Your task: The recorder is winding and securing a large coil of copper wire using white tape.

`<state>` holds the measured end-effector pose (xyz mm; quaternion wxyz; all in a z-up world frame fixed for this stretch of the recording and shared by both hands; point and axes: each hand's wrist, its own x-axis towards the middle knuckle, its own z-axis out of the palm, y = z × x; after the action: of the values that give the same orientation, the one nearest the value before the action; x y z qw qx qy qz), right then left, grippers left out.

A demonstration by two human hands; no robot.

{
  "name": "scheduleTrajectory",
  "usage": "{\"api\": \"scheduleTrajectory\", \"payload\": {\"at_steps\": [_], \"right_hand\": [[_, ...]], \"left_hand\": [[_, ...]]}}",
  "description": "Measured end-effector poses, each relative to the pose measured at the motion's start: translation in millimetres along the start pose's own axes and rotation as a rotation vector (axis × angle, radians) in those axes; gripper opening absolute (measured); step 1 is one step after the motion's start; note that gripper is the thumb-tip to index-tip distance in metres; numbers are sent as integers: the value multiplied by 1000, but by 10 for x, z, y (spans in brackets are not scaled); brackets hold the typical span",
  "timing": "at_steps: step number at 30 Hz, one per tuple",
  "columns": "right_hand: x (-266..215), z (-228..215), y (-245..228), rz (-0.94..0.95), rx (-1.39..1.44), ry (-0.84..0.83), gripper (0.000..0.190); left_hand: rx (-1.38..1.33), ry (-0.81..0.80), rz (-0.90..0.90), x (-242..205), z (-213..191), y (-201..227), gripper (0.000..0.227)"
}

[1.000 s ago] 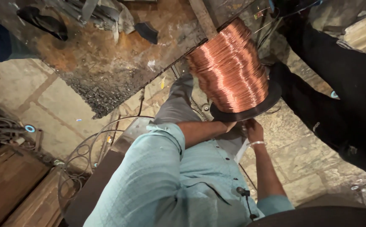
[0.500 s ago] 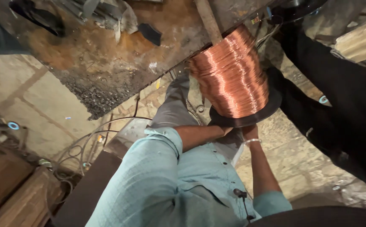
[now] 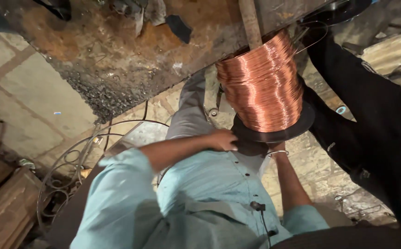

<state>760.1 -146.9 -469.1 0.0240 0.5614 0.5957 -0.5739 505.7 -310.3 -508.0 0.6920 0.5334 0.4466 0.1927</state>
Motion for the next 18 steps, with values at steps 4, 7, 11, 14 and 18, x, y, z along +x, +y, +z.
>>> {"api": "scheduleTrajectory", "payload": {"at_steps": [4,7,11,14,18], "right_hand": [[54,-22,-309,-83,92,-16,58],[148,-155,334,-29,155,15,66],[155,-45,-107,13,293,81,64],[21,-155,-555,51,215,122,60],[-79,-222,-974,94,86,226,52]], "left_hand": [[-22,396,-244,-508,-626,-176,50],[-250,718,-374,-459,-1049,-390,46],[-636,954,-501,-258,-1602,-341,47],[-1309,1228,-337,840,-1105,-1812,50],[-1790,1184,-164,1347,-1354,-2288,51]]}}
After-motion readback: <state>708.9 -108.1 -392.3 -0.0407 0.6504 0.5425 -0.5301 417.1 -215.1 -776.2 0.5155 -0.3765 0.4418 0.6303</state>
